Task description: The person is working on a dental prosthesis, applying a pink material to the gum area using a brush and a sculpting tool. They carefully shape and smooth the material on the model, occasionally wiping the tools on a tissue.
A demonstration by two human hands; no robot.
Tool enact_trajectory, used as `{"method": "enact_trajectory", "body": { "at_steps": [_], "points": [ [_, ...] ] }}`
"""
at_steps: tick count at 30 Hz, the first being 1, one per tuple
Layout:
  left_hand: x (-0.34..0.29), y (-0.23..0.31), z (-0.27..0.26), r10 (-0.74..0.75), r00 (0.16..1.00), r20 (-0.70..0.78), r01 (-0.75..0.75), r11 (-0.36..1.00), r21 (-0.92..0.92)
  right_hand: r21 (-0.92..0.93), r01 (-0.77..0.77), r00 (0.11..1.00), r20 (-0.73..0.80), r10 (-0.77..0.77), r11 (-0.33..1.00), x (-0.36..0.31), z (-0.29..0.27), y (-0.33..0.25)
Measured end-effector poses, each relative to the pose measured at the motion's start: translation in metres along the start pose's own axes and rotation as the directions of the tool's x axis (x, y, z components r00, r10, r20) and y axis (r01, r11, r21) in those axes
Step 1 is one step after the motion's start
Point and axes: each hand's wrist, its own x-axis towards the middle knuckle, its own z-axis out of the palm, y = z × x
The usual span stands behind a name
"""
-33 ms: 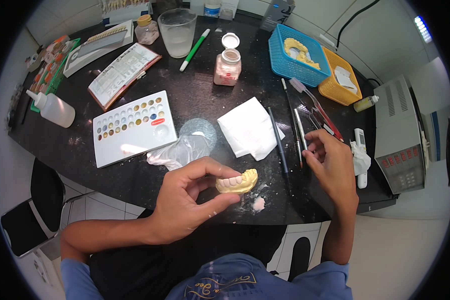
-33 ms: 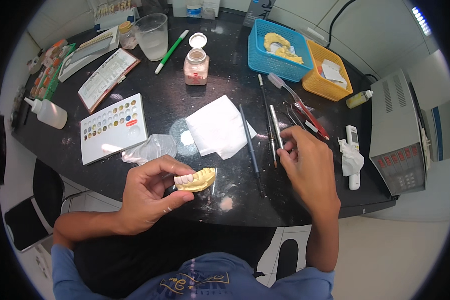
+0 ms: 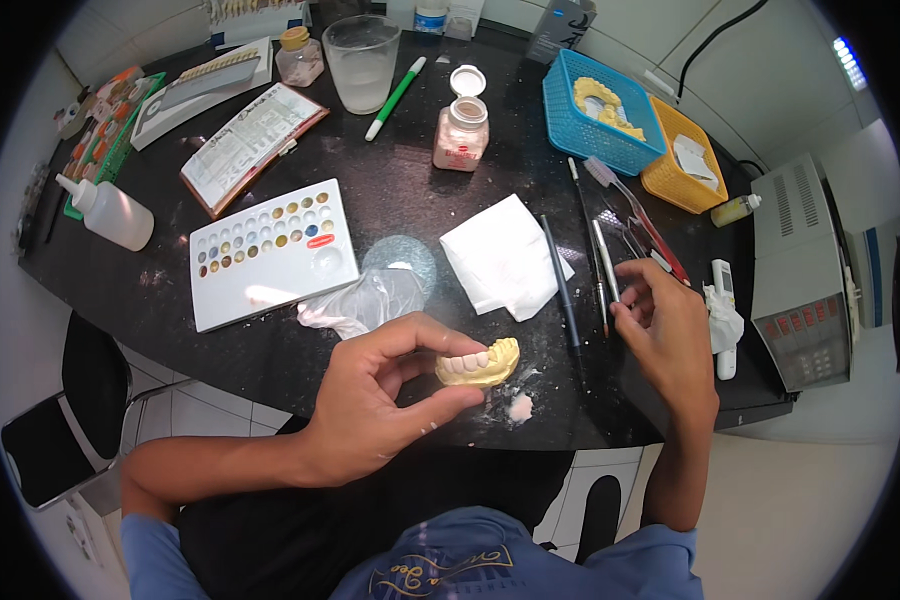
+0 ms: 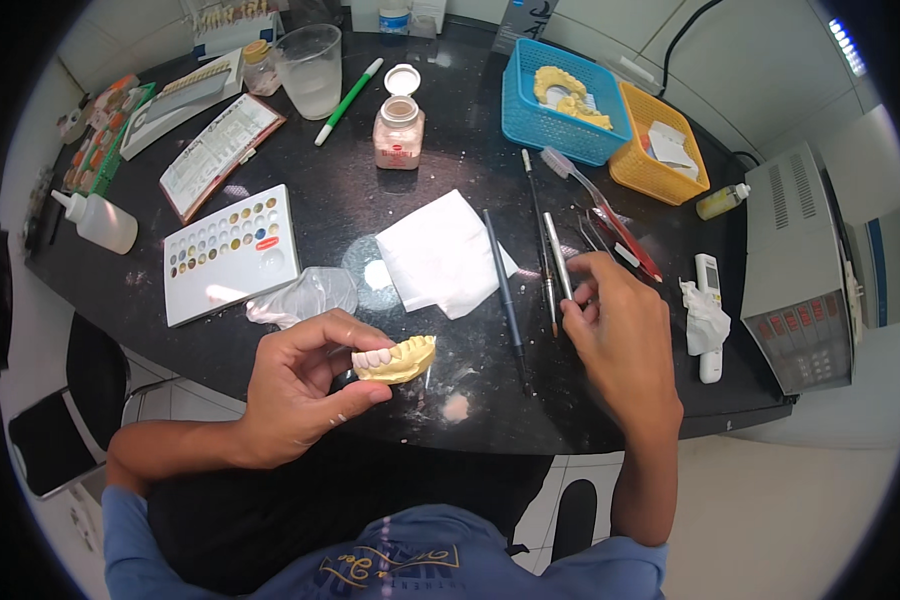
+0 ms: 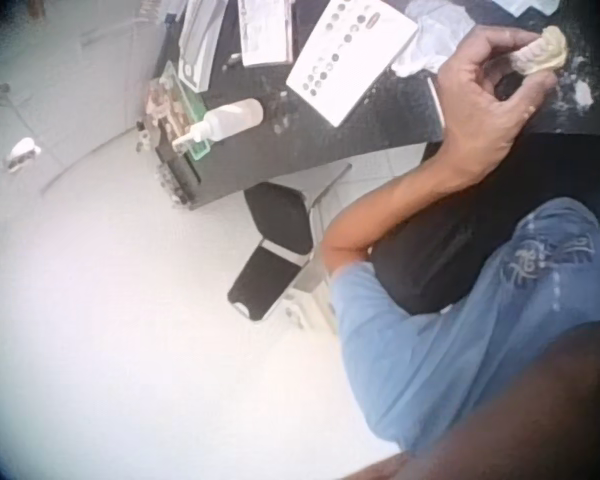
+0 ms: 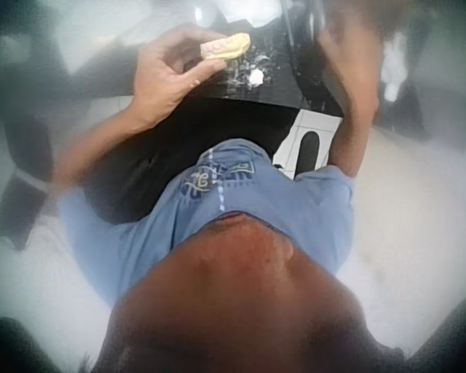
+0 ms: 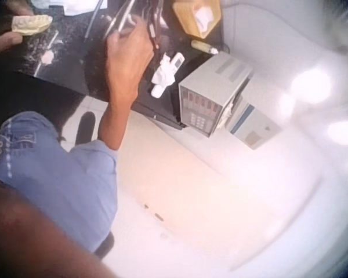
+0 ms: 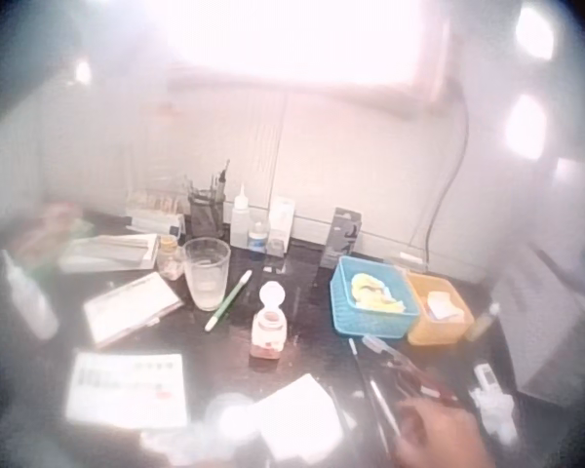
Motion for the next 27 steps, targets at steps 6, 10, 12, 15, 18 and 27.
{"method": "enact_trajectory", "body": {
  "at_steps": [6,10,12,15,18,27],
  "points": [
    [-0.001,-0.003,-0.001,0.001,1.000,-0.008,-0.001,0.999,-0.032,0.399,0.012,0.935,-0.330,0.131,0.917,-0.018,-0.007,-0.002],
    [-0.001,-0.001,-0.001,-0.016,0.999,0.031,0.017,1.000,-0.026,0.513,0.432,0.848,-0.510,-0.141,0.742,-0.044,0.017,-0.013],
    [-0.001,-0.002,-0.002,-0.016,0.999,0.038,0.016,1.000,-0.011,0.513,0.512,0.792,-0.593,-0.147,0.689,-0.057,0.040,-0.026],
    [-0.002,-0.002,-0.004,0.001,0.999,0.043,-0.004,0.997,0.074,0.477,0.593,0.771,-0.569,-0.287,0.649,-0.069,0.059,-0.036],
    [-0.001,0.000,-0.005,0.030,0.998,0.053,-0.037,0.987,0.155,0.489,0.640,0.749,-0.569,-0.339,0.593,-0.071,0.073,-0.042],
    [-0.001,0.001,-0.002,0.039,0.999,0.004,-0.039,0.980,0.195,0.481,0.622,0.762,-0.553,-0.336,0.618,-0.068,0.080,-0.044]
  ]
}}
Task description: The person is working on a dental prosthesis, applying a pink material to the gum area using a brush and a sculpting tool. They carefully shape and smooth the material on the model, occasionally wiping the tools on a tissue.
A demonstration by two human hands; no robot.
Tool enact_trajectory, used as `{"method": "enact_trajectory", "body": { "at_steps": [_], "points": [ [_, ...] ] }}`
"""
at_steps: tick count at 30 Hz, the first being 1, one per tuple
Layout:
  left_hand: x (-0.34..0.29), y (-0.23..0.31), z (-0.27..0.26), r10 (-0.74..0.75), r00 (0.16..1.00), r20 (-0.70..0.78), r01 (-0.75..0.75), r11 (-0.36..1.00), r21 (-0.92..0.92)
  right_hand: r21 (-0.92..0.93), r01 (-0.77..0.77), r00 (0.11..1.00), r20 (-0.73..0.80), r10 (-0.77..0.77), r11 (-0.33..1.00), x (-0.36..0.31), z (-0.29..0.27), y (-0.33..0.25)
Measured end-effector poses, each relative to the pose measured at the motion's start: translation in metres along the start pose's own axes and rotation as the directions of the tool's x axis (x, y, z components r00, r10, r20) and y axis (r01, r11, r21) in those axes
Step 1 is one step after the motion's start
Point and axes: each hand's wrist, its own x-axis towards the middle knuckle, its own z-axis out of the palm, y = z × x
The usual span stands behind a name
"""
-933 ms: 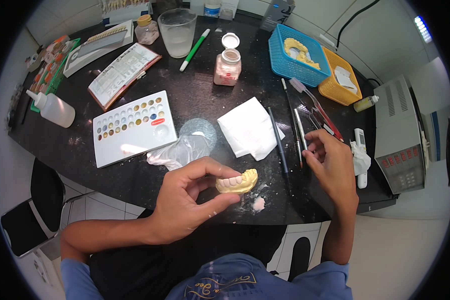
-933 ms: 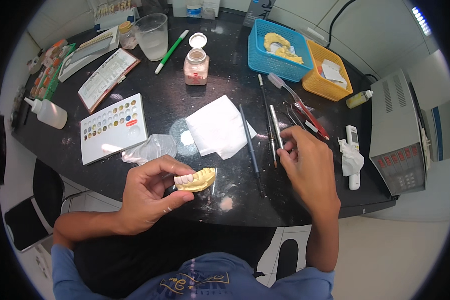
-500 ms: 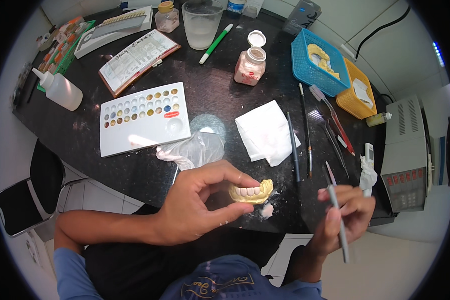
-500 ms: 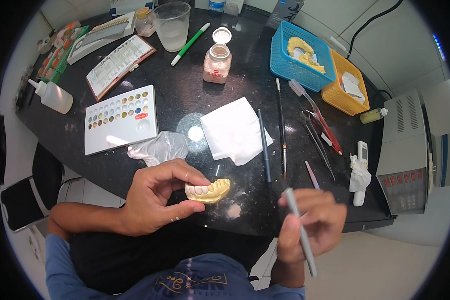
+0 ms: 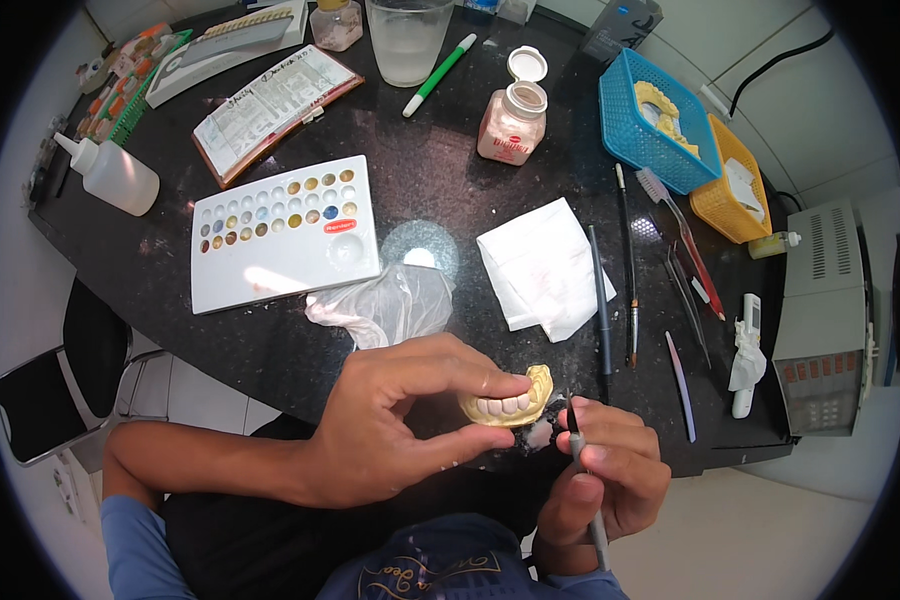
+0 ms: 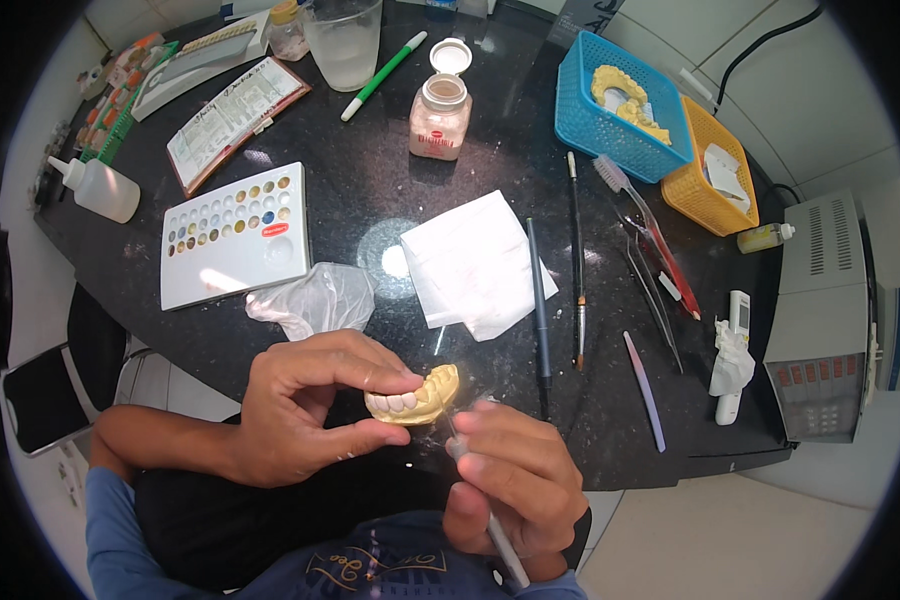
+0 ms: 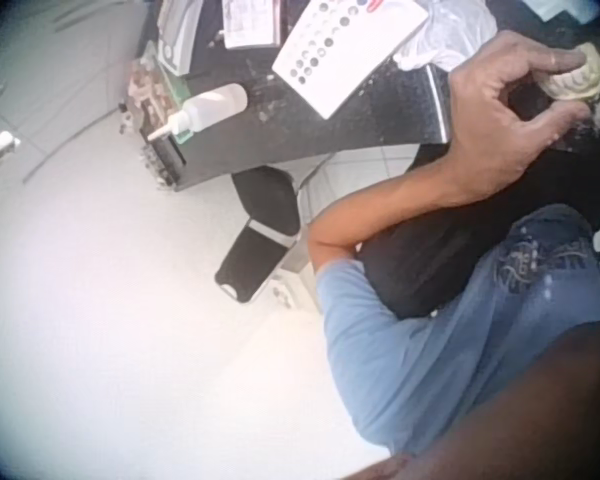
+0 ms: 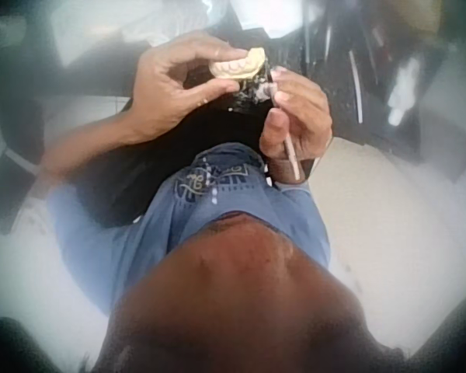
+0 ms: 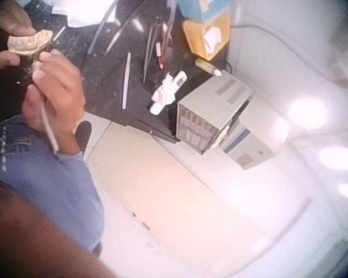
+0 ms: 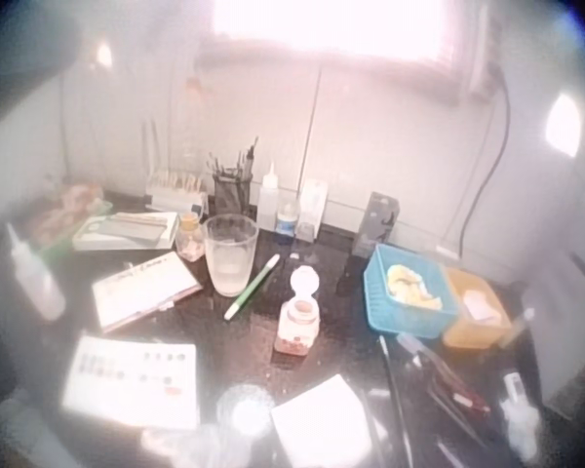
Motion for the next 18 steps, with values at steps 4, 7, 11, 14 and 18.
{"method": "enact_trajectory", "body": {
  "at_steps": [4,7,11,14,18],
  "points": [
    [0.001,-0.001,0.000,0.028,1.000,0.005,-0.029,0.999,0.024,-0.017,-0.050,0.999,0.015,0.050,0.999,0.002,0.002,-0.002],
    [0.001,0.000,0.000,0.021,1.000,0.010,-0.021,0.999,0.042,0.004,-0.100,0.995,-0.018,0.100,0.995,-0.003,0.005,-0.002],
    [0.001,-0.001,-0.001,0.038,0.999,0.010,-0.038,0.996,0.083,0.051,-0.140,0.990,-0.029,0.141,0.989,-0.006,0.010,-0.001],
    [0.001,-0.002,-0.001,0.055,0.998,0.005,-0.056,0.995,0.088,0.063,-0.186,0.980,-0.061,0.190,0.981,-0.009,0.014,-0.004],
    [0.001,-0.002,0.000,0.055,0.998,0.000,-0.055,0.994,0.096,0.078,-0.245,0.965,-0.079,0.251,0.967,-0.011,0.014,-0.007]
  ]
}}
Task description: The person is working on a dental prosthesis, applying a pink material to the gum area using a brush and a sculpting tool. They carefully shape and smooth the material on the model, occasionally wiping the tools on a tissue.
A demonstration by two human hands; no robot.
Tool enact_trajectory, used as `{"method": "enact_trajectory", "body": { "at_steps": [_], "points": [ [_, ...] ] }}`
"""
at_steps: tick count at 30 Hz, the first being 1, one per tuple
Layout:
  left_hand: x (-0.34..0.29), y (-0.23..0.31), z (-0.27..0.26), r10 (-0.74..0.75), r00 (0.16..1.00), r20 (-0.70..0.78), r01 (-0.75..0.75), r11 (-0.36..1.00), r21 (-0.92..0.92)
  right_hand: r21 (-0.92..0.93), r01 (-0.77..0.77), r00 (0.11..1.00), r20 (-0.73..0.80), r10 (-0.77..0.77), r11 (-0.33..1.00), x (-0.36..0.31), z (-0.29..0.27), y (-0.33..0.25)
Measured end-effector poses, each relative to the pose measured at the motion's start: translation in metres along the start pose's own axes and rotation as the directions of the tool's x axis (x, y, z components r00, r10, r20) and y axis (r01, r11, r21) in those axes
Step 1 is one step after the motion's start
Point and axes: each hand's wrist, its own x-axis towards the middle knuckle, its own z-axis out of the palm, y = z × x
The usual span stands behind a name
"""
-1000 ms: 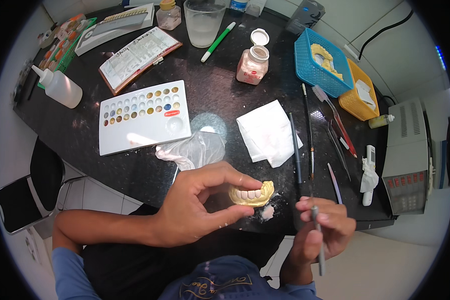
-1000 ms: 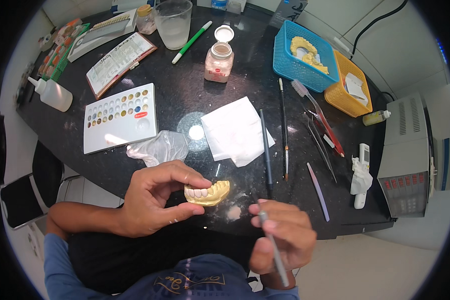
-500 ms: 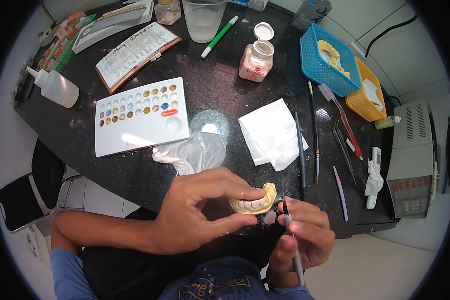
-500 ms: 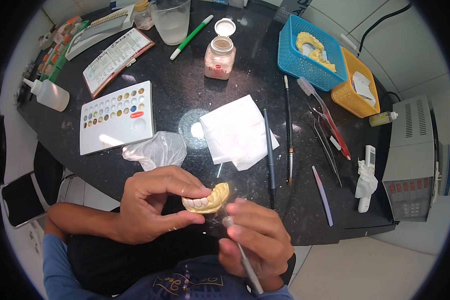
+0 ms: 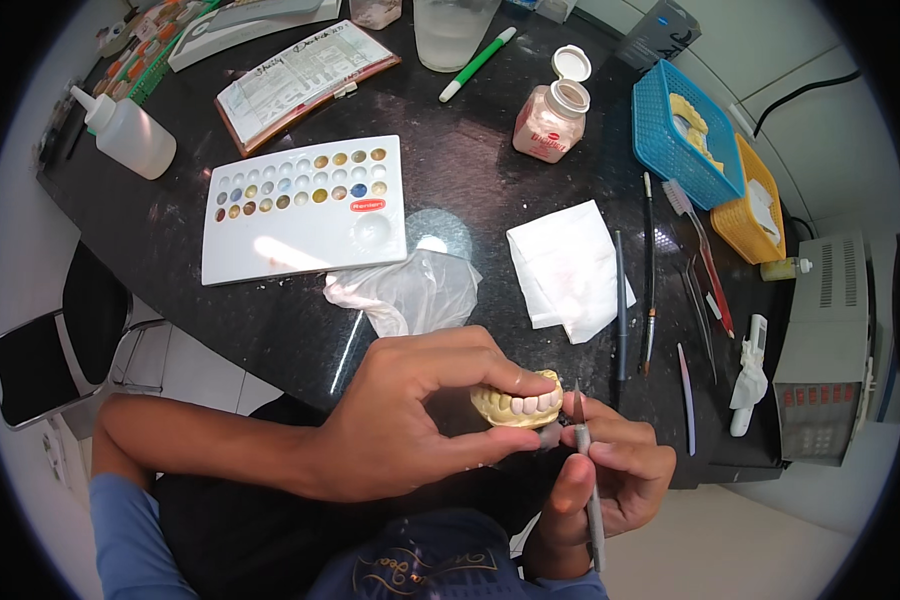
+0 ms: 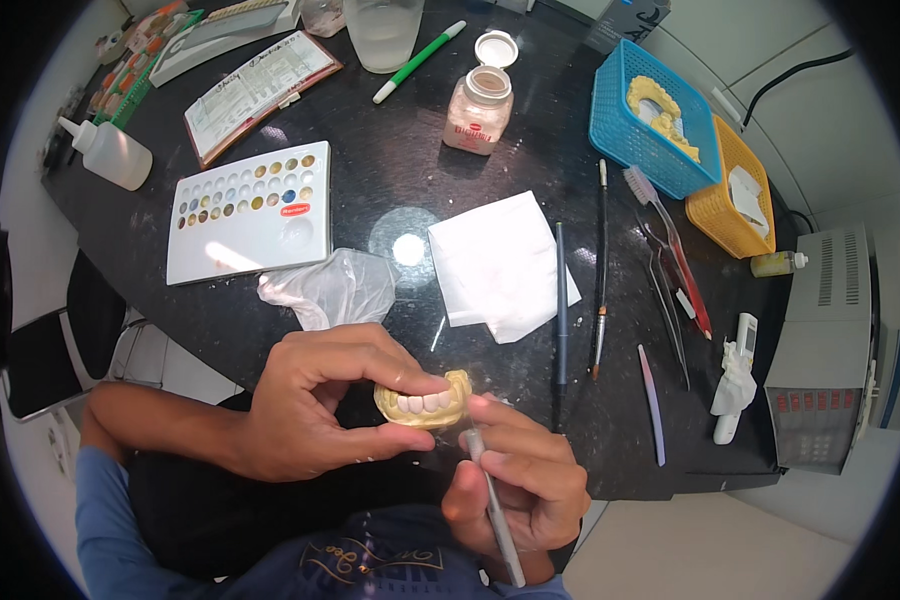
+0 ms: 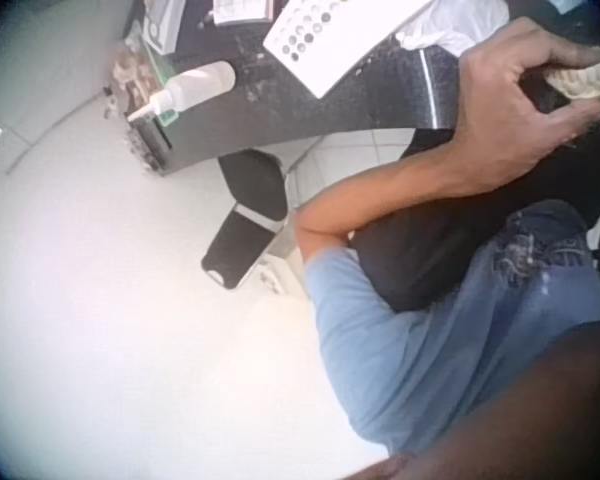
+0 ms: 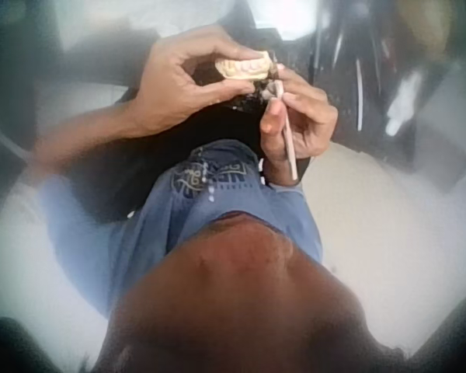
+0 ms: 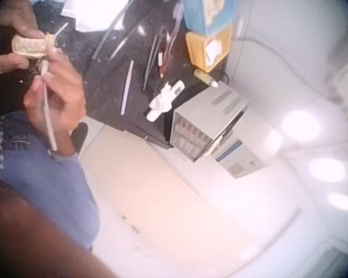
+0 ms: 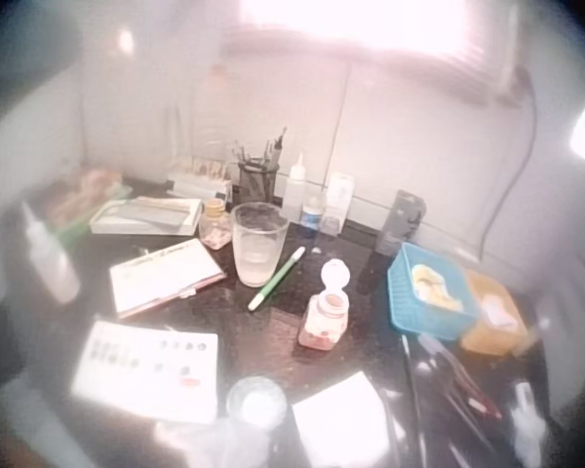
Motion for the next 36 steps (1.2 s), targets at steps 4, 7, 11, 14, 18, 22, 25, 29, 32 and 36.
{"method": "enact_trajectory", "body": {
  "at_steps": [4,7,11,14,18,22,25,29,32,36],
  "points": [
    [0.0002,-0.0004,0.0007,-0.013,1.000,0.002,0.013,1.000,-0.022,-0.036,0.032,0.999,0.022,-0.031,0.999,0.0013,-0.0019,0.0010],
    [0.0003,-0.0009,0.0009,-0.011,1.000,0.009,0.011,1.000,-0.017,-0.009,0.045,0.999,0.020,-0.044,0.999,0.0009,-0.0022,0.0027],
    [0.0001,0.0011,0.0011,-0.036,0.999,0.017,0.036,0.998,-0.044,-0.010,0.096,0.992,0.078,-0.095,0.995,0.0036,-0.0075,0.0042],
    [-0.0003,0.0007,0.0029,-0.039,0.999,0.016,0.041,0.995,-0.094,0.021,0.113,0.991,0.075,-0.115,0.993,0.0030,-0.0092,0.0062],
    [-0.0010,-0.0001,0.0025,-0.038,0.999,0.015,0.040,0.995,-0.095,0.002,0.125,0.988,0.091,-0.125,0.992,0.0044,-0.0089,0.0070],
    [0.0005,0.0006,0.0047,-0.048,0.999,0.010,0.049,0.984,-0.170,-0.013,0.140,0.986,0.094,-0.138,0.990,0.0064,-0.0096,0.0053],
    [-0.0003,0.0017,0.0059,-0.051,0.999,-0.007,0.049,0.980,-0.193,-0.003,0.157,0.982,0.103,-0.156,0.988,0.0079,-0.0093,0.0056],
    [-0.0004,0.0023,0.0065,-0.056,0.998,-0.016,0.052,0.978,-0.203,0.003,0.157,0.982,0.106,-0.156,0.988,0.0088,-0.0092,0.0055],
    [-0.0016,-0.0012,0.0047,-0.025,1.000,0.004,0.025,0.979,-0.201,0.000,0.159,0.981,0.110,-0.158,0.987,0.0091,-0.0094,0.0049],
    [-0.0014,0.0017,0.0069,-0.059,0.998,-0.020,0.053,0.974,-0.219,0.001,0.158,0.981,0.113,-0.157,0.987,0.0090,-0.0097,0.0048]
  ]
}}
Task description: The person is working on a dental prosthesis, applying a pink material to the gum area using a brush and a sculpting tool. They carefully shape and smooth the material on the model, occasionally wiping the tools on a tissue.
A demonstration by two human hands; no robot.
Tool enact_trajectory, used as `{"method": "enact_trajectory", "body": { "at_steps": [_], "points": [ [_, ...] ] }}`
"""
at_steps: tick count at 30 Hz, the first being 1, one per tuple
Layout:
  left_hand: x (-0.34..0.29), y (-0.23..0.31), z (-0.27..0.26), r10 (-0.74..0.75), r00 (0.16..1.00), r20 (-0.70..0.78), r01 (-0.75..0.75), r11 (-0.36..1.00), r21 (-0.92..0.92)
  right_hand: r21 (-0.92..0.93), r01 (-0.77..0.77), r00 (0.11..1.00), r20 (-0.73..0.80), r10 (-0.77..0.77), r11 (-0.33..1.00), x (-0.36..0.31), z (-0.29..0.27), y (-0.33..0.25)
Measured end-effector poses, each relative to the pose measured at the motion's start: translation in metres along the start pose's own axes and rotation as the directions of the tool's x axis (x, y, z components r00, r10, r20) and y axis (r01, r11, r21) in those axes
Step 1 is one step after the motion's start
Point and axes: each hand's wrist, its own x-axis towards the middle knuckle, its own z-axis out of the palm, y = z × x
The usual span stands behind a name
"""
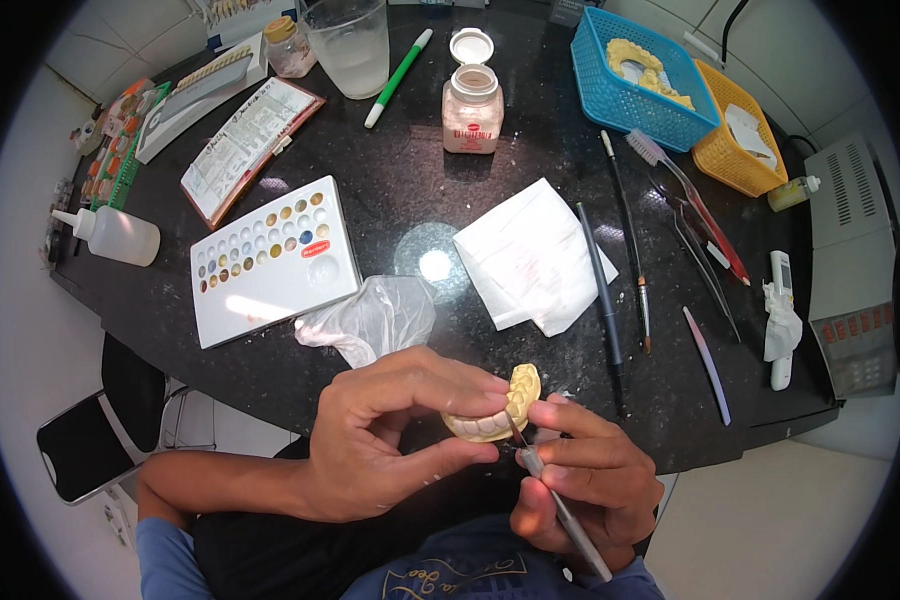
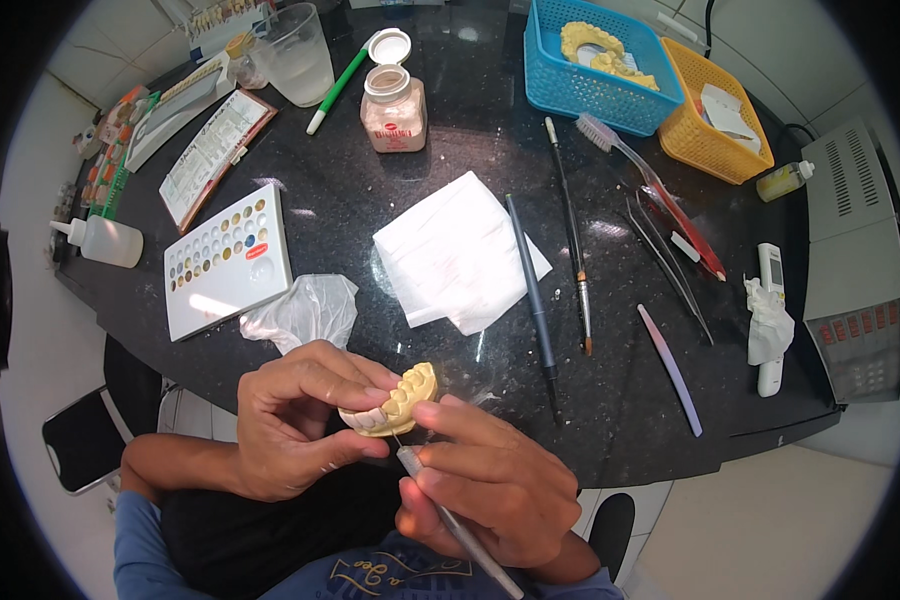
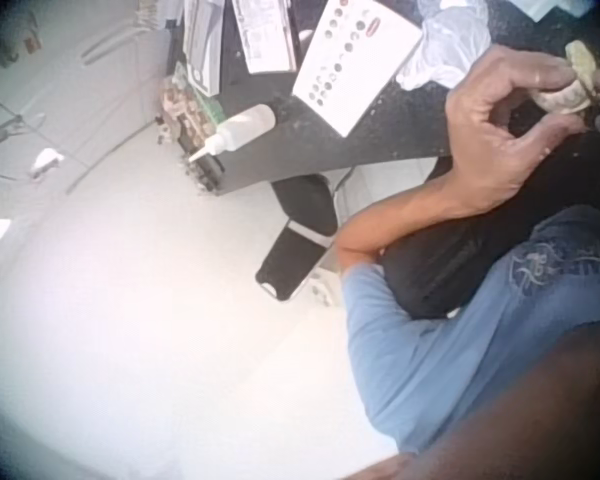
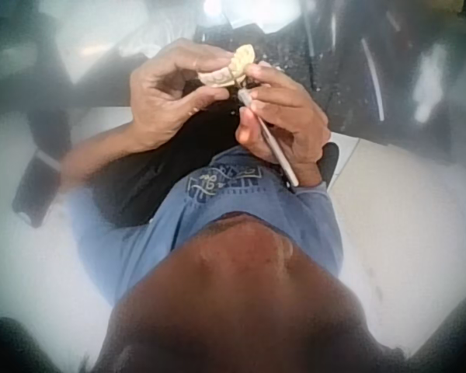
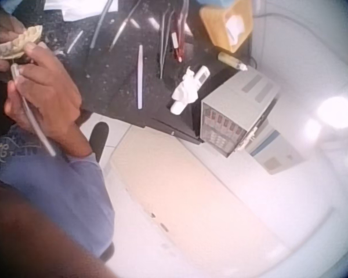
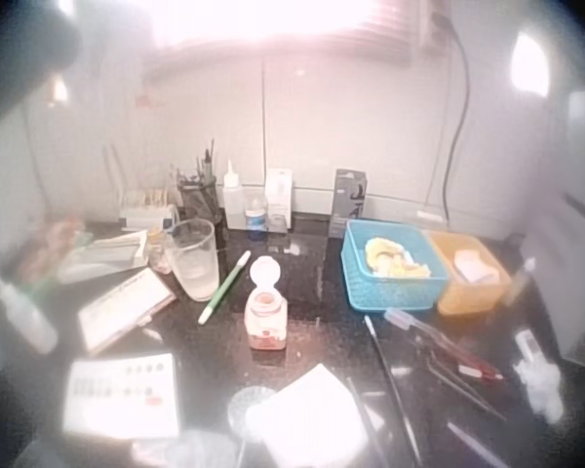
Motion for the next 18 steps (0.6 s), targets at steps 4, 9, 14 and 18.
{"method": "enact_trajectory", "body": {
  "at_steps": [4,9,14,18],
  "points": [
    [0.0002,-0.0010,-0.0006,0.014,1.000,0.000,-0.014,1.000,0.010,-0.001,-0.007,1.000,0.017,0.007,1.000,0.0010,-0.0010,-0.0007],
    [0.0005,-0.0007,0.0002,0.013,1.000,-0.010,-0.013,1.000,0.009,0.004,-0.013,1.000,0.026,0.013,1.000,0.0009,-0.0018,-0.0010],
    [0.0003,-0.0008,-0.0003,0.018,1.000,-0.007,-0.018,1.000,0.012,0.007,-0.020,0.999,0.028,0.020,1.000,0.0006,-0.0018,-0.0016],
    [0.0003,-0.0019,-0.0015,0.023,1.000,0.006,-0.023,1.000,0.015,0.003,-0.022,0.999,0.028,0.022,1.000,0.0002,-0.0017,-0.0013]
  ]
}}
